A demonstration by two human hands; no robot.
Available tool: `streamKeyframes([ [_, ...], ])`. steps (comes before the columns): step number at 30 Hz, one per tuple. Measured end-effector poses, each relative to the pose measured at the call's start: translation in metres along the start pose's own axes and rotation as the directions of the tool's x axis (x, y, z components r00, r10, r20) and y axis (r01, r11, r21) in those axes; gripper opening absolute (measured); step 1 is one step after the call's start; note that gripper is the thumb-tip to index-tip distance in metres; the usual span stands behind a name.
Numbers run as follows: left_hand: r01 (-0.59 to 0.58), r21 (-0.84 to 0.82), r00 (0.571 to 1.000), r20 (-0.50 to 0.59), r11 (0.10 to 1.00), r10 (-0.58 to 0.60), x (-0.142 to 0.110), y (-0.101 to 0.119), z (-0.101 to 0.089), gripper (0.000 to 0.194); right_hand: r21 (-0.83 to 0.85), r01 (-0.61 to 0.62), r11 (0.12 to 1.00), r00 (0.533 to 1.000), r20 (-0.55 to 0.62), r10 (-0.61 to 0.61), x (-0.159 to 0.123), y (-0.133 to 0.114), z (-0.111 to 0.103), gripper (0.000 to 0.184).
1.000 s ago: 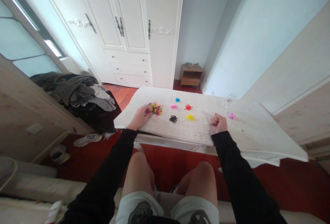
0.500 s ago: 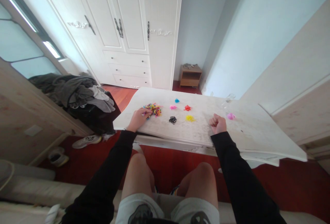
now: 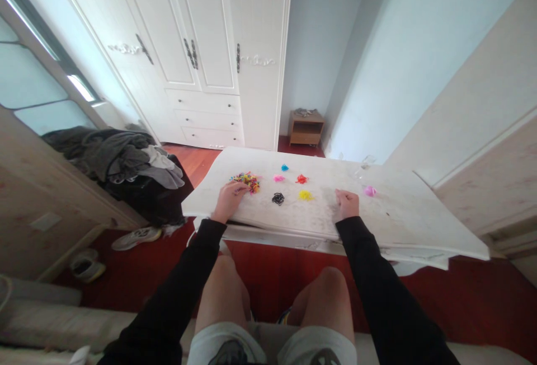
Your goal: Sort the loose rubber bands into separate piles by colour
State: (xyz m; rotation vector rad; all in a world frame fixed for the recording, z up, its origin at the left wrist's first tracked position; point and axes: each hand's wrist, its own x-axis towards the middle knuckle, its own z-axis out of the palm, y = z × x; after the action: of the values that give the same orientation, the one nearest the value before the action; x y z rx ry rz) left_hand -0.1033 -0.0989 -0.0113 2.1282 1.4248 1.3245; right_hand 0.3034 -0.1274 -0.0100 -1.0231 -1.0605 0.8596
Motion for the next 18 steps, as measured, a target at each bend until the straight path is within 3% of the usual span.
streamKeyframes([
  [3,-0.111,-0.056,0.991,0.072,0.992,0.114,-0.001,0.018,0.021,0.017,-0.191,0.151,0.97,0.988,-0.012,-0.157,-0.009,-0.002,0.015,0.047],
  [6,-0.155,-0.109,0.976,0.138,0.982,0.17,0.001,0.033,0.039,0.017,-0.333,0.287,0.898,0.958,0.088,-0.274,-0.019,-0.001,0.045,0.031],
  [9,-0.156,-0.134,0.961,0.208,0.979,0.182,0.002,0.037,0.045,0.017,-0.592,0.64,0.49,0.766,0.442,-0.467,-0.03,0.003,0.082,0.013],
  [10,-0.151,-0.135,0.958,0.226,0.979,0.179,0.002,0.036,0.046,0.016,-0.61,0.69,0.39,0.718,0.508,-0.475,-0.033,0.004,0.093,0.011],
  [12,-0.13,-0.139,0.956,0.244,0.982,0.162,0.002,0.033,0.045,0.015,-0.614,0.738,0.28,0.664,0.586,-0.465,-0.037,0.006,0.114,0.012],
  [18,-0.086,-0.133,0.953,0.278,0.987,0.12,0.001,0.031,0.042,0.016,-0.591,0.776,0.221,0.628,0.688,-0.364,-0.038,0.009,0.145,0.015],
])
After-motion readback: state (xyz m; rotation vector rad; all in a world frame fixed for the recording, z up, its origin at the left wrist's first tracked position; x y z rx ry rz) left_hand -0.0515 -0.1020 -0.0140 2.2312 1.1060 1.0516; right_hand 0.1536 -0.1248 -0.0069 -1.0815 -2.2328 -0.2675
